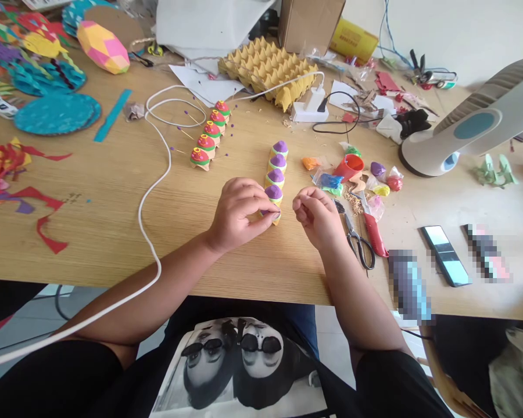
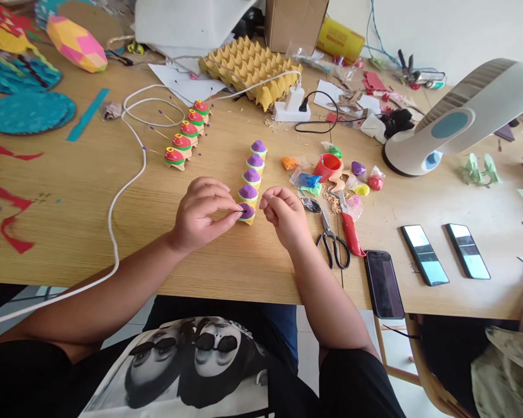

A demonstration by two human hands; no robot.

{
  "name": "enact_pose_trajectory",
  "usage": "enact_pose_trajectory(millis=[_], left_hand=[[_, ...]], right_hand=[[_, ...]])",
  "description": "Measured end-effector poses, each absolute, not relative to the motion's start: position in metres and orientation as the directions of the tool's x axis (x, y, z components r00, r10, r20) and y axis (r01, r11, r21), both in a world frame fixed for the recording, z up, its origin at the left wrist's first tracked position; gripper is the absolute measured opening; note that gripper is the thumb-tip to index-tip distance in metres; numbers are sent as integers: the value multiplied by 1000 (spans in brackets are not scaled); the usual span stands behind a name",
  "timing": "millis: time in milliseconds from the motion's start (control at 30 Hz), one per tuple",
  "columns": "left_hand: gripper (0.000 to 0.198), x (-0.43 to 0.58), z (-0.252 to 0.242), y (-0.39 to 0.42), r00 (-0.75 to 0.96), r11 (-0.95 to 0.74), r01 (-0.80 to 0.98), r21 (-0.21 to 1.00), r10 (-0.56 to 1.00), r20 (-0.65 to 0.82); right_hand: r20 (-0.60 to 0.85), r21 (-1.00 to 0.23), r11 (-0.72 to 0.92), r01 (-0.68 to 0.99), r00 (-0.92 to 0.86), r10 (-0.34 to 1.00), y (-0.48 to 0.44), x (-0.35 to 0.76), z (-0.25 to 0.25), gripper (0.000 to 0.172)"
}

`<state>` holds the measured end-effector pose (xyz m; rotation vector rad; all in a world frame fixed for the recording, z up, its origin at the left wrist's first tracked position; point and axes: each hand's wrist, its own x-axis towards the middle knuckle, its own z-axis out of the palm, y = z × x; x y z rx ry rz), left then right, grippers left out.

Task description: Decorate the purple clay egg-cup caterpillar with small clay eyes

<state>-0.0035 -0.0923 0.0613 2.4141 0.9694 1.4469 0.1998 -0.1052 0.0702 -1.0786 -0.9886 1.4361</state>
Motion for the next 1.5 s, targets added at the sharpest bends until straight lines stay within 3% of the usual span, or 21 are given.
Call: enact_pose_trajectory(millis=[133,267,467,800,1067,1267,1500], left_hand=[[10,-3,60,-92,326,-784,430,447,597,734],[8,-3,59,-91,326,-798,414,438,579,747],[10,-3,59,-92,330,-782,435,447,600,728],[9,-3,59,-91,331,-801,422,424,572,751],[8,-4,59,-91,326,-808,410,423,564,759],[5,-4,58,-90,319,-822,387,418,544,776],[6,-5,57,-90,335,-826,400,396,534,776]], right_hand=[[-223,-869,-275,-412,-170,960,-100,205,70,11],[-235,-802,-316,-507,-218,947,-101,207,70,10],[-228,-817,-311,-485,-224,948,-102,204,69,7],[-159,-798,-293,-527,-284,945,-107,201,77,26],[-137,-803,-265,-534,-268,954,-108,202,74,28],[-214,-811,-374,-451,-366,905,-110,201,73,16],[-215,-932,-301,-202,-361,907,-113,197,71,38]])
